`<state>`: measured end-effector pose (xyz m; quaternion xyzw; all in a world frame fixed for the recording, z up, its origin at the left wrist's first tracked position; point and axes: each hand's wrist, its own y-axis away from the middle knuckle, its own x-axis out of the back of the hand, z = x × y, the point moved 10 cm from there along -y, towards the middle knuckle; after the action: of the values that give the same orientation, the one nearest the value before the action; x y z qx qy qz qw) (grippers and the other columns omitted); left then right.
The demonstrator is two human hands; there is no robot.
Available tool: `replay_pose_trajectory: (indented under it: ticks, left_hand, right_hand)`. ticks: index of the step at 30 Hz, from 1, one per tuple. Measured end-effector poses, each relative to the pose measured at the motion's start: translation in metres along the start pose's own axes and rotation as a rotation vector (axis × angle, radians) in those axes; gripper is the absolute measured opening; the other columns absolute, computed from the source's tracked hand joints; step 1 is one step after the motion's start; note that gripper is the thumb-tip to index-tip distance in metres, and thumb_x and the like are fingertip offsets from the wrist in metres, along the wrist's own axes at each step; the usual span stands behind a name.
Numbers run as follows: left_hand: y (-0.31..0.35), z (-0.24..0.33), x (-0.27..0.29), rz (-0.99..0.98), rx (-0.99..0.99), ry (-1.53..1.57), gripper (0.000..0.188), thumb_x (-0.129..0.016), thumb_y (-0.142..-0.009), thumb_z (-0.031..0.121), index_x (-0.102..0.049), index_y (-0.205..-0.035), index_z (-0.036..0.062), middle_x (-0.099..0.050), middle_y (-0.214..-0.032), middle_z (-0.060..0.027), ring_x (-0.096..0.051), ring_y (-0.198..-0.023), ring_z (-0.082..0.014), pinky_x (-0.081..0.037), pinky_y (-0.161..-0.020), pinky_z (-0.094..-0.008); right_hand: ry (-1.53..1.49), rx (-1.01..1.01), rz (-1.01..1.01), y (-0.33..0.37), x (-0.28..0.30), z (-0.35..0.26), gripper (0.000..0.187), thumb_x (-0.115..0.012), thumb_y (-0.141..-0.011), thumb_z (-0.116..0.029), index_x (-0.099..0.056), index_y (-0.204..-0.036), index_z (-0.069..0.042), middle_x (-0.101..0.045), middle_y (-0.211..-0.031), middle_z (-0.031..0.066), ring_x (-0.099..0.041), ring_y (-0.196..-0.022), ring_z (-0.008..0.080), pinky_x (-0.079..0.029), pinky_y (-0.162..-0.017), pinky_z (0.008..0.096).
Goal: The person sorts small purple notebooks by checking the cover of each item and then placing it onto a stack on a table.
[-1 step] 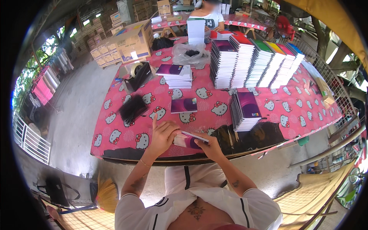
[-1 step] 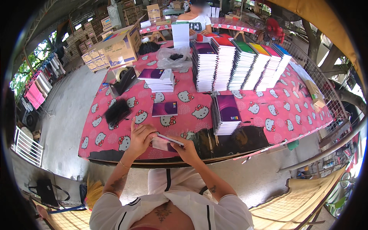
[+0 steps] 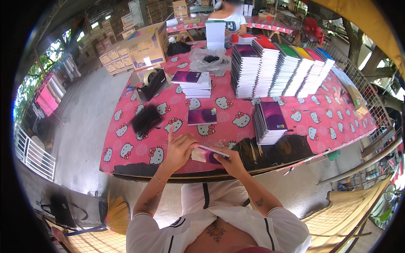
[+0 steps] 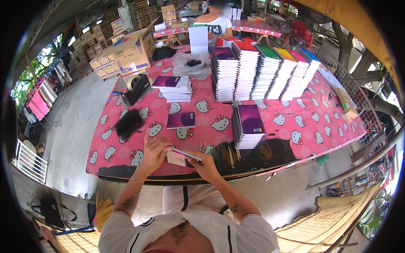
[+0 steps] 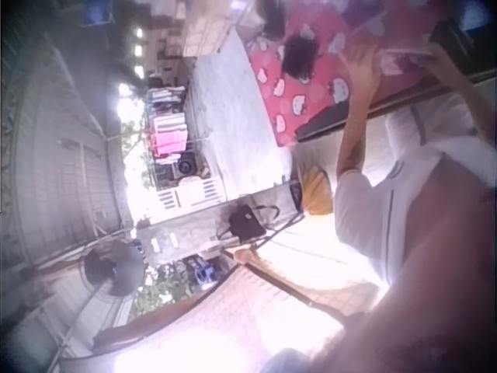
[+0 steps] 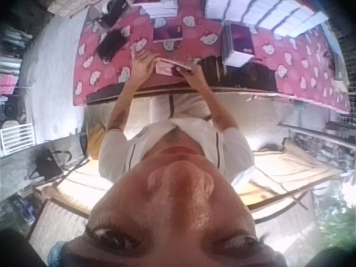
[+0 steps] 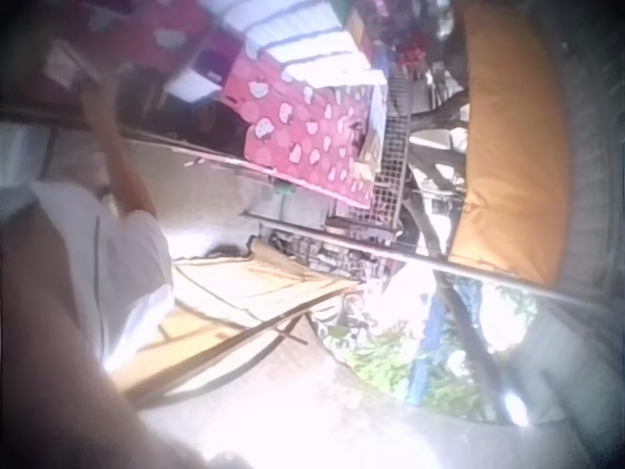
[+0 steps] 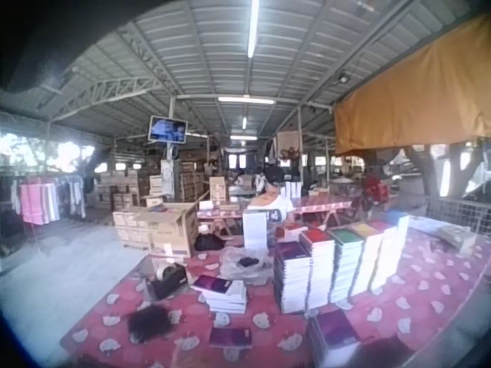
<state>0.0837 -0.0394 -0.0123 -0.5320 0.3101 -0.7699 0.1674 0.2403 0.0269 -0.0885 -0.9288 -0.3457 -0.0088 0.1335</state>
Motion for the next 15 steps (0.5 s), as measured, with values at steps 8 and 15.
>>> replay_pose_trajectory:
  ticks: [8,15]
  left_hand:
    - [-0.005,0.018,-0.006,-0.132,0.004,-0.155,0.045,-0.061,-0.093,0.040,-0.058,-0.124,0.0065,-0.060,-0.123,-0.0116,-0.052,-0.127,-0.0310,-0.014,-0.115,-0.0656]
    - [0.042,0.028,-0.038,-0.159,0.126,-0.351,0.090,-0.043,-0.095,0.062,-0.029,-0.151,-0.0072,-0.024,-0.159,-0.0278,-0.018,-0.150,-0.0447,-0.001,-0.114,-0.0705]
  right_hand:
    - [-0.157,-0.081,0.038,0.005,0.005,0.006,0.031,-0.065,-0.096,-0.007,-0.066,-0.127,-0.004,-0.068,-0.100,-0.0011,-0.054,-0.081,0.0061,-0.046,-0.070,0.0221]
    - [-0.279,-0.135,0.066,0.002,-0.003,0.009,0.032,-0.065,-0.097,-0.012,-0.066,-0.127,-0.003,-0.066,-0.098,-0.0029,-0.054,-0.083,0.0046,-0.048,-0.072,0.0216]
